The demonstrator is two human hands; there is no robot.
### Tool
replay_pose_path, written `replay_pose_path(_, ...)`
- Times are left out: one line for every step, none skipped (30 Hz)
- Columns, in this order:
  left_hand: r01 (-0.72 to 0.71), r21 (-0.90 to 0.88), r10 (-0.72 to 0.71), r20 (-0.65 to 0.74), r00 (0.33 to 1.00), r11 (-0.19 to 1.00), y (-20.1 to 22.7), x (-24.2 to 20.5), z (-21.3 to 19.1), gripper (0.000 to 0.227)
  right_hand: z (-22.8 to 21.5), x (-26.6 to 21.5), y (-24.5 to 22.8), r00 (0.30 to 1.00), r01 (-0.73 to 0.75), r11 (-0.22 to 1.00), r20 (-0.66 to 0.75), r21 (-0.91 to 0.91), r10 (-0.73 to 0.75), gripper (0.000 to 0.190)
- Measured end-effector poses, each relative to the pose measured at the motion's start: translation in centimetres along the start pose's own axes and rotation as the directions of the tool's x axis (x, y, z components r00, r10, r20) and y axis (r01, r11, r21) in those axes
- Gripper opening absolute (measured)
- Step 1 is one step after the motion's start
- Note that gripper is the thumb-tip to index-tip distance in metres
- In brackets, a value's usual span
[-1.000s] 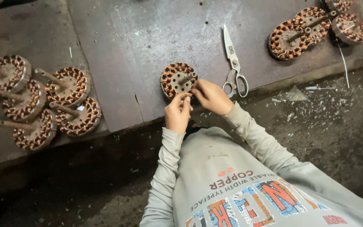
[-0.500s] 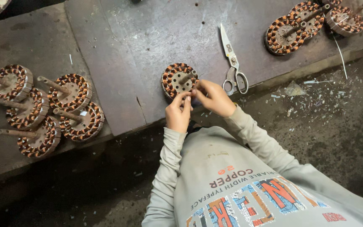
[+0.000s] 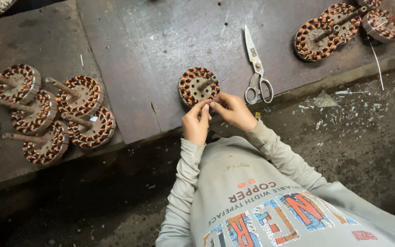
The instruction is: The person inserts small white plastic pins into the slots of a copper-wound stator, then uses scissors to trim the excess length. They repeat this process on multiple stator units, stacking the finished ones on the workbench.
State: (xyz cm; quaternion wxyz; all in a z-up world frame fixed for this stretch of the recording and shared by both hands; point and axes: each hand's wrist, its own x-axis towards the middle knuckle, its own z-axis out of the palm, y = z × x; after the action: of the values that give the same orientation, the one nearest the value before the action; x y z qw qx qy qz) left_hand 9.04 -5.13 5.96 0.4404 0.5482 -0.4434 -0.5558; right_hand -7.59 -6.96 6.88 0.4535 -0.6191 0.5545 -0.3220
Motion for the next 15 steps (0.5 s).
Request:
replay_pose_path(-0.037, 0.061, 0.038, -0.027, 0.999, 0.997, 0.3, -0.1, 0.0, 0.022, 0.0, 0.2, 0.4, 0.999, -0.034, 0.994, 0.019, 0.106, 0.032, 0.018)
replay_pose_path(-0.071, 0.123, 0.078, -0.053, 0.996, 0.990, 0.6, -0.1, 0.0, 0.021, 0.1, 0.4, 0.8, 0.997, -0.068, 0.975, 0.043, 0.210, 0.061, 0.019)
replay_pose_path(-0.104, 0.185, 0.120, -0.076, 0.990, 0.977, 1.0, -0.1, 0.1, 0.020, 0.2, 0.5, 1.2, 0.994, -0.104, 0.945, 0.069, 0.310, 0.087, 0.019)
replay_pose_path(-0.114, 0.211, 0.136, -0.091, 0.987, 0.971, 1.3, -0.2, 0.1, 0.019, 0.3, 0.6, 1.6, 0.993, -0.114, 0.937, 0.075, 0.330, 0.094, 0.019)
replay_pose_path(-0.123, 0.238, 0.152, -0.106, 0.983, 0.963, 1.7, -0.3, 0.1, 0.017, 0.5, 0.7, 2.0, 0.992, -0.123, 0.929, 0.082, 0.349, 0.101, 0.019)
replay_pose_path(-0.132, 0.264, 0.168, -0.120, 0.978, 0.955, 1.9, -0.2, 0.2, 0.016, 0.6, 0.8, 2.3, 0.990, -0.133, 0.920, 0.088, 0.368, 0.108, 0.019)
replay_pose_path(-0.149, 0.301, 0.194, -0.129, 0.972, 0.942, 2.2, -0.2, 0.2, 0.015, 0.6, 0.9, 2.5, 0.991, -0.128, 0.914, 0.091, 0.385, 0.100, 0.018)
replay_pose_path(-0.165, 0.338, 0.222, -0.136, 0.966, 0.927, 2.4, -0.1, 0.3, 0.015, 0.6, 1.0, 2.6, 0.991, -0.122, 0.907, 0.092, 0.402, 0.092, 0.018)
replay_pose_path(-0.180, 0.374, 0.249, -0.142, 0.958, 0.910, 2.6, -0.1, 0.3, 0.014, 0.5, 1.1, 2.7, 0.992, -0.116, 0.900, 0.094, 0.420, 0.084, 0.017)
replay_pose_path(-0.171, 0.382, 0.245, -0.155, 0.957, 0.908, 2.8, -0.1, 0.4, 0.013, 0.5, 1.1, 2.7, 0.994, -0.100, 0.910, 0.080, 0.401, 0.074, 0.017)
replay_pose_path(-0.161, 0.389, 0.242, -0.168, 0.956, 0.907, 2.9, -0.2, 0.5, 0.012, 0.3, 1.0, 2.6, 0.996, -0.085, 0.920, 0.066, 0.383, 0.064, 0.017)
replay_pose_path(-0.151, 0.396, 0.238, -0.179, 0.955, 0.906, 2.9, -0.3, 0.5, 0.011, 0.2, 0.9, 2.5, 0.997, -0.070, 0.929, 0.049, 0.364, 0.056, 0.017)
replay_pose_path(-0.154, 0.399, 0.242, -0.179, 0.954, 0.904, 3.0, -0.6, 0.6, 0.014, 0.0, 0.7, 2.3, 0.999, -0.052, 0.930, 0.027, 0.364, 0.045, 0.016)
replay_pose_path(-0.159, 0.401, 0.246, -0.176, 0.953, 0.902, 3.0, -1.0, 0.5, 0.017, -0.4, 0.4, 2.0, 0.999, -0.032, 0.931, 0.002, 0.364, 0.034, 0.015)
replay_pose_path(-0.164, 0.402, 0.251, -0.174, 0.952, 0.901, 3.0, -1.4, 0.5, 0.020, -0.7, 0.2, 1.7, 0.999, -0.013, 0.932, -0.023, 0.362, 0.023, 0.015)
